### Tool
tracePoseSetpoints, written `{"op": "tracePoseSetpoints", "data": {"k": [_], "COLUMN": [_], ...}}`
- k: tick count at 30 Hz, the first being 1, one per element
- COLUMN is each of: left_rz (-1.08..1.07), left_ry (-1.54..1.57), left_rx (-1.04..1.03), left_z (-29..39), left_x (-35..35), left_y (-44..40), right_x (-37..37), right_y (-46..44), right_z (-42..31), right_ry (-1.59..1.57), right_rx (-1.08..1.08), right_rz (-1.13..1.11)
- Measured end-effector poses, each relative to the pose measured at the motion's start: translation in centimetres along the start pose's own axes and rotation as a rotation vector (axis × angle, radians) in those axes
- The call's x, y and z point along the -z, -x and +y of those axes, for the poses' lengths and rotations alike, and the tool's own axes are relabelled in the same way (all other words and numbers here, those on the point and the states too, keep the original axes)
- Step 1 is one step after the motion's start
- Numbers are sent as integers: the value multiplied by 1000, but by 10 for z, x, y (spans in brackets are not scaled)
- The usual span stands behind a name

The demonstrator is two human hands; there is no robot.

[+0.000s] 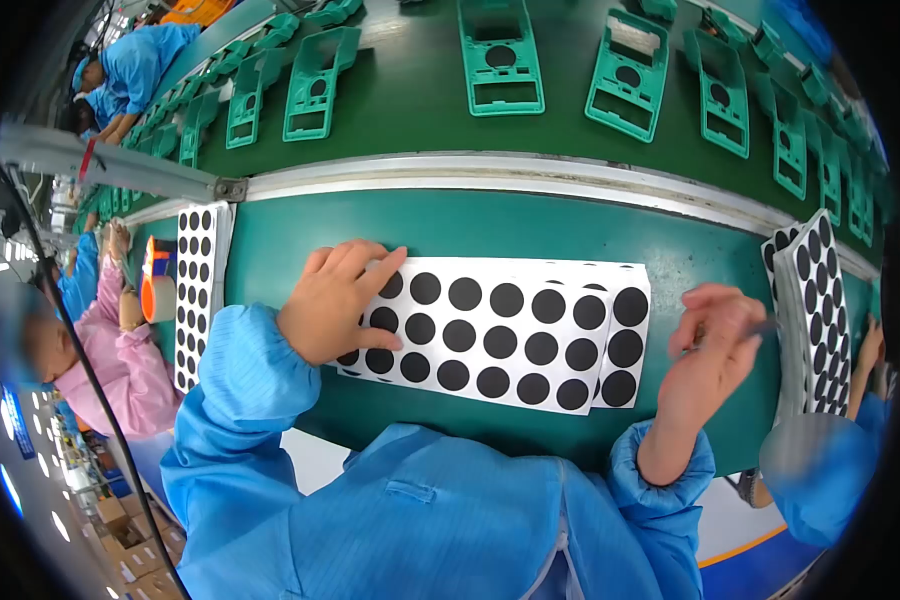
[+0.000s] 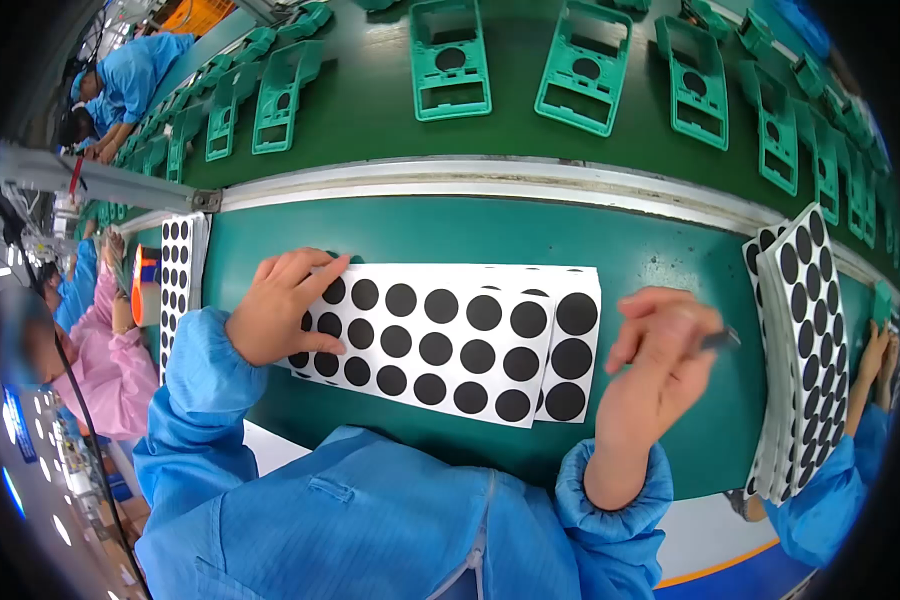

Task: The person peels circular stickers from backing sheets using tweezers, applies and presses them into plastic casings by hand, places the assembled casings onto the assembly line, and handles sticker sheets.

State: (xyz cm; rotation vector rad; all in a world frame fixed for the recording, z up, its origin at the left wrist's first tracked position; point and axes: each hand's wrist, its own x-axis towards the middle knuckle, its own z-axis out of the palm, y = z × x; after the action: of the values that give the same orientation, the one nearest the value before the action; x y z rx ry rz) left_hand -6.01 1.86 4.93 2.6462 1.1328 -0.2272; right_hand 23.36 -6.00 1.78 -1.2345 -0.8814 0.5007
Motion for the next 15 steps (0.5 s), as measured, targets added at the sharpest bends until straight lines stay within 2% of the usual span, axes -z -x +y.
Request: {"op": "tracePoseSetpoints", "data": {"k": [1, 2, 3, 5, 7, 9, 11, 13, 15], "left_rz": [42, 142, 172, 251, 378, 428, 709, 909, 1116], "left_ry": [27, 30, 45, 52, 1, 128, 347, 422, 559], "left_rx": [87, 64, 63, 80, 23, 116, 257, 501, 534], "left_z": [3, 4, 6, 9, 6, -3, -20, -48, -93], "left_x": [-3, -6, -7, -6, -9, -4, 8, 20, 21], "left_y": [5, 7, 10, 12, 19, 35, 58, 95, 141], "right_x": [3, 10, 7, 7, 17, 23, 21, 19, 20], "right_y": [0, 1, 2, 6, 15, 22, 29, 32, 35], "right_z": [-5, 6, 3, -7, -1, -5, -6, -10, -7], "right_ry": [130, 381, 397, 698, 798, 867, 1063, 1071, 1122], "right_rx": [-155, -35, -7, -89, -21, -21, -138, -226, -240], "right_rz": [-86, -219, -227, -413, -389, -391, -444, -468, -458]}}
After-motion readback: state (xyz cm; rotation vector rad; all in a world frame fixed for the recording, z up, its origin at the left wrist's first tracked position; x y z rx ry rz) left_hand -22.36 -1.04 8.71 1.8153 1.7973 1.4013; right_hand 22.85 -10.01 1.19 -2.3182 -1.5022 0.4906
